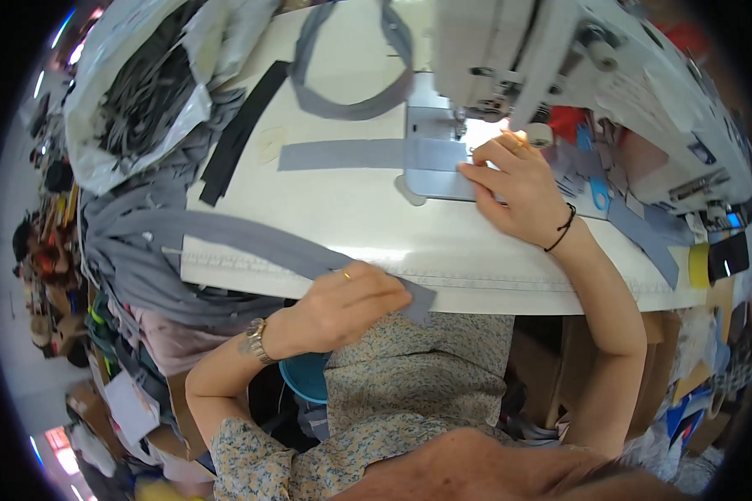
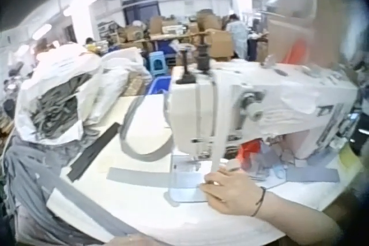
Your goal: Sewing long gray straps or fabric components using an industrial sewing machine.
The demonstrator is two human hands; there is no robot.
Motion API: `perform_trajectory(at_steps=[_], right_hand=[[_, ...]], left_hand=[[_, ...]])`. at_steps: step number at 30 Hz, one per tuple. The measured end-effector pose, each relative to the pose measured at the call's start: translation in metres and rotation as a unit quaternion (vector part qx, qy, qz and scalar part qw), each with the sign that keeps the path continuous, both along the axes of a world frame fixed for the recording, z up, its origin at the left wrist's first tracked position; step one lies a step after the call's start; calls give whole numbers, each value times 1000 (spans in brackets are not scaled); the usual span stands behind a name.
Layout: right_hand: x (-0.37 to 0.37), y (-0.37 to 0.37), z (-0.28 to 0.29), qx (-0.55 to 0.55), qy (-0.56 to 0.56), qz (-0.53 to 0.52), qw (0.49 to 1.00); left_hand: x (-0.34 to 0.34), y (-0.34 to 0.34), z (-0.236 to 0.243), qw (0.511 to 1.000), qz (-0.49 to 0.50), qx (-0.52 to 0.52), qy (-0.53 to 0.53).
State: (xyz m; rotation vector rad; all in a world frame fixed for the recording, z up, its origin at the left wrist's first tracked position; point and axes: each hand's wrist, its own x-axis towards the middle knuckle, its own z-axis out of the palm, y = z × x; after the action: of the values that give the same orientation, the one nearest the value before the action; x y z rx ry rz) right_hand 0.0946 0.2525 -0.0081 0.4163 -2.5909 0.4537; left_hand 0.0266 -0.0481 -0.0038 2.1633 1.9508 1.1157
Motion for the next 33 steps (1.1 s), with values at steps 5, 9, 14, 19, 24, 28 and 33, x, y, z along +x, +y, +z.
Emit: perform_trajectory(at_steps=[5, 9, 14, 19, 24, 28, 33], right_hand=[[2, 3, -2, 4, 0, 15, 1000], [5, 7, -6, 51, -39, -1, 998], [3, 2, -7, 29, -11, 4, 1000], [6, 5, -4, 48, -34, -11, 998], [5, 8, -3, 49, -29, 0, 998], [5, 9, -4, 33, -33, -1, 999], [1, 7, 0, 20, 8, -7, 1000]], left_hand=[[-46, 67, 34, 969, 109, 98, 200], [-68, 116, 16, 956, 71, 94, 270], [-75, 111, -7, 967, 95, 33, 234], [-75, 113, -8, 967, 93, 56, 231], [-76, 114, -10, 969, 80, 55, 228], [-76, 115, -8, 967, 77, 56, 238], [-75, 110, 3, 957, 63, 21, 283]])
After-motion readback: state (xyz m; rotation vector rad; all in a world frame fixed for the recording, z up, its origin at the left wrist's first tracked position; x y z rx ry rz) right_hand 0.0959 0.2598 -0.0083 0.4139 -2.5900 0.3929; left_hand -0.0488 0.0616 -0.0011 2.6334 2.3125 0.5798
